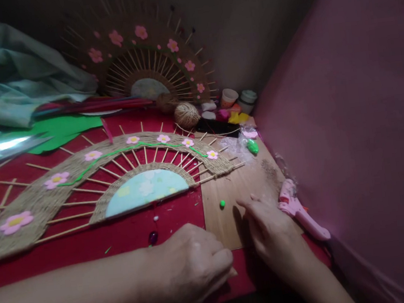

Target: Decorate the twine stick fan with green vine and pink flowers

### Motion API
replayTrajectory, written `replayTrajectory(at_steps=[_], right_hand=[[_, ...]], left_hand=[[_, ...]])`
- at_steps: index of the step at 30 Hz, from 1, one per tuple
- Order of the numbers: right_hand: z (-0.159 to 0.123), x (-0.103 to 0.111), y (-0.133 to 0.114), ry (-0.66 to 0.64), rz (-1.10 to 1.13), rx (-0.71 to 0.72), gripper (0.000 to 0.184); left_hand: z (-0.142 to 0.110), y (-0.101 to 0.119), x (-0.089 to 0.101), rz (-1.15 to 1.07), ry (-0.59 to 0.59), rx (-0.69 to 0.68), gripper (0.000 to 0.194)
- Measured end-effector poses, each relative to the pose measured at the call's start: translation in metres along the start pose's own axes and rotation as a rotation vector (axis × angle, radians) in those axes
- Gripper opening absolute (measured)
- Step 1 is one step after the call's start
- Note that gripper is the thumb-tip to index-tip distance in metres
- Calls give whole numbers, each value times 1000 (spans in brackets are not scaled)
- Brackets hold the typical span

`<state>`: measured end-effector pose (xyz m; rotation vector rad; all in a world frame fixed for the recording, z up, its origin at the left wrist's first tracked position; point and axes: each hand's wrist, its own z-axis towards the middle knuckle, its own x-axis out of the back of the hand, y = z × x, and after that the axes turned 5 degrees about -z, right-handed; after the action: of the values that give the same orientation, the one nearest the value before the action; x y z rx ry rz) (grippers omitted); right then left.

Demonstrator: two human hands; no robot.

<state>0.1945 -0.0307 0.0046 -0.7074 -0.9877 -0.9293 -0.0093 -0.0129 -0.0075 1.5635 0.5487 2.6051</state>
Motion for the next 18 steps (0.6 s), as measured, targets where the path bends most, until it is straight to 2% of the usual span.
replayTrajectory(at_steps=[5, 8, 12, 14, 18], right_hand=[[-2, 14, -8, -17, 37, -33, 23], [-9, 23, -13, -51, 138, -109, 20], [-4, 24, -7, 27, 136, -172, 14], [10, 18, 1, -41, 26, -200, 16], [52, 1, 14, -293, -218, -255, 20]], left_hand=[[0, 0, 0, 11, -6, -4, 25], [1, 1, 2, 5, -10, 1, 24], [1, 1, 2, -10, -2, 8, 24], [1, 1, 1, -14, -1, 4, 23], [1, 1, 1, -19, -5, 4, 24]])
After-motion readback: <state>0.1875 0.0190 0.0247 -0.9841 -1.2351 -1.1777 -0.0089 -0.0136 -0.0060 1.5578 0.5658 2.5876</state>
